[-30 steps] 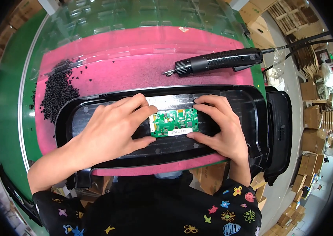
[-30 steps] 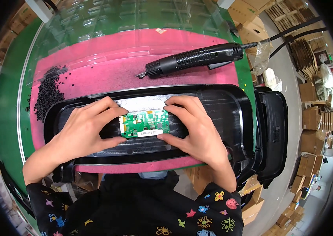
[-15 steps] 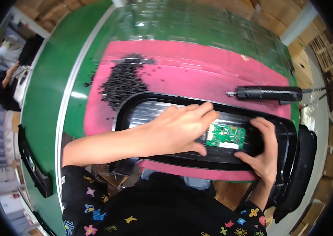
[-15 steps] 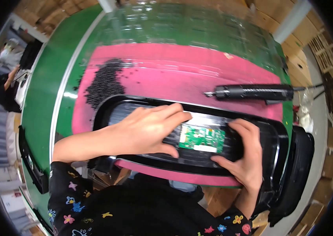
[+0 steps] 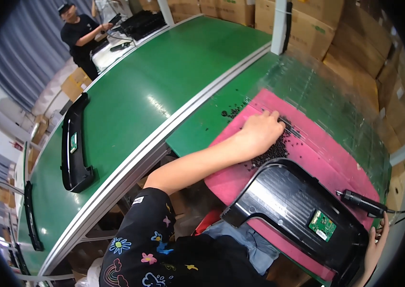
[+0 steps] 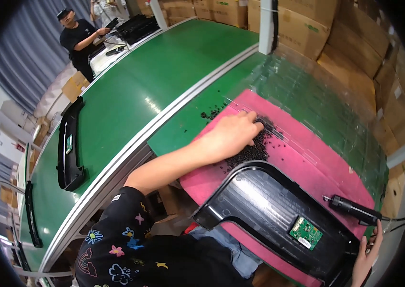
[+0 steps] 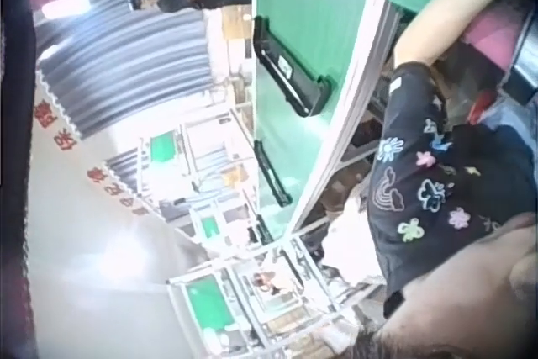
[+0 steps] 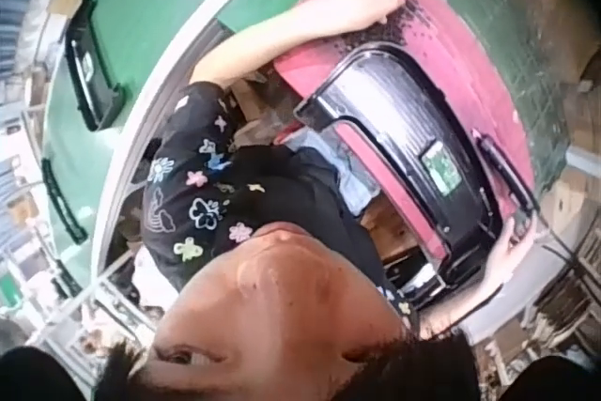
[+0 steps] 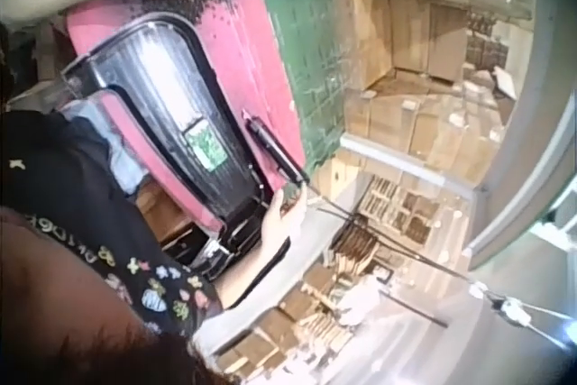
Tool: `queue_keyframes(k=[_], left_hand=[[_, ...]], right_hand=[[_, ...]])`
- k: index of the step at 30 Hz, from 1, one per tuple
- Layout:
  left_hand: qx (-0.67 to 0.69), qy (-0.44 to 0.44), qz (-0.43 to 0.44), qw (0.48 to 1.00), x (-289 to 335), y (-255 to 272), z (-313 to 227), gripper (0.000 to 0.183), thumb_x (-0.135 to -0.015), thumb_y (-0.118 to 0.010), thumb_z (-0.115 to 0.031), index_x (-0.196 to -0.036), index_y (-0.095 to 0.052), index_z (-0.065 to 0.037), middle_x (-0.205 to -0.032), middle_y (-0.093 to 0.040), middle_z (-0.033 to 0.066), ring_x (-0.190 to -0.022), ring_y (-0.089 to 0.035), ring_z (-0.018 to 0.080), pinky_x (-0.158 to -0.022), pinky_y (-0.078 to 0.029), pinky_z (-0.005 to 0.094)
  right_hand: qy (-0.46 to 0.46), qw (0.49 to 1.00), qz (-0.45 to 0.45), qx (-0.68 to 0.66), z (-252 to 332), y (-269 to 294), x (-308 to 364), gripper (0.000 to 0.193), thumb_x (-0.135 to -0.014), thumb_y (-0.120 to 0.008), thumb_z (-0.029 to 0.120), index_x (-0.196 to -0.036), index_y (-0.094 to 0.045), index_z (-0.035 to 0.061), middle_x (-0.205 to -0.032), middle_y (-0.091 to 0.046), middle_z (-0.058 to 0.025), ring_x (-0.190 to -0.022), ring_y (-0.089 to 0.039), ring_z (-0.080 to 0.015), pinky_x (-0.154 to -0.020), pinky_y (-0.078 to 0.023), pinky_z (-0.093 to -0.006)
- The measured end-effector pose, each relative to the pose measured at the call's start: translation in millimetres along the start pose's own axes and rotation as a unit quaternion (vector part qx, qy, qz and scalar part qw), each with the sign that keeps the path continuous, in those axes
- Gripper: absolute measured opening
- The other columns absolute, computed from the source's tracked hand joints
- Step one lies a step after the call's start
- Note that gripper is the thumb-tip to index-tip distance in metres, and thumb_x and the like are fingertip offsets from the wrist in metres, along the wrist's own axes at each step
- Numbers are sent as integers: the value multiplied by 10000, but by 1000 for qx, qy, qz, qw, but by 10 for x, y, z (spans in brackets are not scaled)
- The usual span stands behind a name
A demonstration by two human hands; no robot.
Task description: Assemble electronic components by installing a PCB into a plastic casing and fastening it with screws using an electric screwdriver.
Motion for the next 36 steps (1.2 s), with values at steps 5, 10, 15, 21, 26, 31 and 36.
queue_keyframes(k=[5,10,15,21,26,31,36], left_hand=[[18,-9,-57,998,-3,-67,-33,105,-769,-580,-59,-813,-644,13,-918,-616,177,-894,-646,334,-712,-562,437],[11,-22,-73,997,-43,-19,-58,79,-718,-656,-66,-775,-695,-27,-829,-678,153,-836,-686,306,-703,-564,412],[-15,-47,-66,997,-164,-62,-144,79,-742,-609,-106,-739,-656,-42,-834,-659,141,-802,-674,315,-651,-546,430],[19,-39,-84,996,-113,103,-19,86,-762,-658,-99,-819,-676,-37,-851,-669,140,-861,-658,332,-734,-533,448],[73,-9,-86,994,-178,98,-85,118,-834,-644,-121,-909,-703,-51,-897,-684,137,-854,-655,349,-748,-524,447],[187,-45,-105,976,-252,218,-385,127,-830,-659,-65,-921,-705,10,-876,-700,163,-804,-675,334,-723,-521,373],[454,-105,69,882,-217,357,-1145,128,-801,-716,-55,-906,-723,17,-818,-712,102,-742,-663,166,-696,-506,285]], right_hand=[[-96,944,32,-315,-435,-358,-482,445,-989,-546,145,-1414,-419,179,-1285,-488,-50,-1064,-513,-138,-912,-415,-304],[-102,927,-133,-335,-398,-438,-887,516,-953,-633,208,-1404,-388,158,-1386,-426,-49,-1173,-511,-159,-876,-456,-273],[-102,864,-229,-436,61,-755,-1040,485,-897,-698,160,-1294,-437,61,-1164,-529,-116,-963,-586,-114,-711,-484,-222],[-109,864,-113,-478,782,-991,-1277,269,-867,-693,101,-1038,-498,30,-747,-516,-29,-545,-525,-133,-454,-424,-248],[-5,755,-90,-649,1279,-923,-947,449,-906,-671,209,-1260,-463,27,-868,-562,-73,-764,-565,-170,-702,-486,-316],[52,651,-152,-742,1388,-571,-626,396,-936,-548,366,-1160,-508,41,-731,-501,-39,-677,-488,-154,-713,-442,-373],[164,556,-92,-810,1739,-141,-178,480,-916,-505,552,-1057,-557,97,-618,-435,40,-533,-390,-94,-620,-368,-297]])
Point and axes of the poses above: each hand's wrist, its own x-axis away from the middle knuckle, its own y-axis out of the back of the hand, z = x × y, the point moved 7 cm from there along -x, towards the middle knuckle
